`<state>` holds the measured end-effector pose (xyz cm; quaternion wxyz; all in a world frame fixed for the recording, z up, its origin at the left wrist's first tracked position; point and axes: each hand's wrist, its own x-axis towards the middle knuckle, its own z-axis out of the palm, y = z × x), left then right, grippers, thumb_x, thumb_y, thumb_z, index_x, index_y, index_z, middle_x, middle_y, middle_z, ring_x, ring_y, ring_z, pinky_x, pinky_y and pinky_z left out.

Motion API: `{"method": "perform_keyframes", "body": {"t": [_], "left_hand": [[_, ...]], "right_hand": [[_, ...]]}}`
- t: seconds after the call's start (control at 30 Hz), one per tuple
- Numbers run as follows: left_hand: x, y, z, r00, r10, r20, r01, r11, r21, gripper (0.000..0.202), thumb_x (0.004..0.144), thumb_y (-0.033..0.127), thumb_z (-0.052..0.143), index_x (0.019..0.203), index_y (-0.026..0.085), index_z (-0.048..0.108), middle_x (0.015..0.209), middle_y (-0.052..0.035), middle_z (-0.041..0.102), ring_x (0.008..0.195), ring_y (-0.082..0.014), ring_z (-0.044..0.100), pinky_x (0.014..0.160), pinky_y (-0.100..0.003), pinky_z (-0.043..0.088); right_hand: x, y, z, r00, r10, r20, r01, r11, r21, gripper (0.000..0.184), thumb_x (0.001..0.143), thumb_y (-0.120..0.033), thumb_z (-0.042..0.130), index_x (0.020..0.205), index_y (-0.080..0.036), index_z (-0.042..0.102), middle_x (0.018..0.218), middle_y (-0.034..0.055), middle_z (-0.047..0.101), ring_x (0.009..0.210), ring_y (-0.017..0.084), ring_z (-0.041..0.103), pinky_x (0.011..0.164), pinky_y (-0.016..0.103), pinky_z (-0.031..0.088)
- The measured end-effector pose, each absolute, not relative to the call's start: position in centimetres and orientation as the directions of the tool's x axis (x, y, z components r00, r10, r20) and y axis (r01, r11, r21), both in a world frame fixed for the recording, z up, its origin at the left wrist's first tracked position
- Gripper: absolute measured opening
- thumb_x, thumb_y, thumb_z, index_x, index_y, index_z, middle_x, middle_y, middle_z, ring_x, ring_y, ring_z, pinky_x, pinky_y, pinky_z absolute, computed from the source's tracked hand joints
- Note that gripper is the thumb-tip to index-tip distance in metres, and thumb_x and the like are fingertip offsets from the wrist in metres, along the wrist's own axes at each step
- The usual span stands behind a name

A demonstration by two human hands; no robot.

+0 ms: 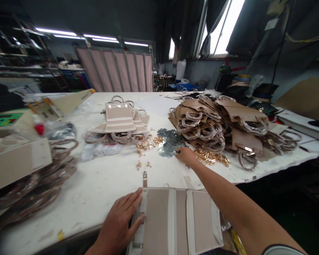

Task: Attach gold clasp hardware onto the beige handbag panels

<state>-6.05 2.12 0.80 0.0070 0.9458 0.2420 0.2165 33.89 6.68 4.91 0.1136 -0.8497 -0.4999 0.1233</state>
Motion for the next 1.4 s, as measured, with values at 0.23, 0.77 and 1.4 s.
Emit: {"method": "perform_keyframes", "body": {"t": [0.23,0.77,1.4], "left_hand": [[-5.9,2.0,0.9,0.794,0.472,0.384,0.452,-0.88,0.146,0.061,0.097,0.038,0.068,0.153,0.018,0.054,0.159,-0.0097,0.056,0.134,-0.0302,0.061,0.107,-0.047,0.056],[-5.4,0.7,1.6,0.72,0.633,0.282,0.536,-0.767,0.354,0.042,0.101,0.034,0.064,0.141,0.02,0.066,0.149,-0.0169,0.06,0.131,-0.0336,0.058,0.108,-0.054,0.052],[-4.1,2.0,1.9,0.574,0.786,0.229,0.535,-0.572,0.621,0.036,0.084,0.021,0.083,0.12,0.022,0.079,0.108,-0.0052,0.08,0.108,-0.0273,0.065,0.096,-0.043,0.055]], "right_hand": [[34.2,6.4,4.4,0.496,0.867,-0.045,0.79,-0.473,-0.39,0.029,0.087,-0.032,0.074,0.113,-0.023,0.083,0.111,0.0102,0.08,0.102,0.026,0.072,0.082,0.03,0.05],[17.5,-2.7,7.8,0.172,0.936,-0.307,0.285,-0.346,-0.894,0.005,0.076,-0.023,0.069,0.078,-0.018,0.07,0.055,-0.0018,0.064,0.048,0.014,0.058,0.048,0.023,0.042],[15.6,-2.6,6.3,0.167,0.883,-0.438,0.513,-0.457,-0.727,0.012,0.083,-0.024,0.067,0.072,-0.019,0.066,0.049,-0.0007,0.064,0.045,0.014,0.056,0.048,0.024,0.038]]}}
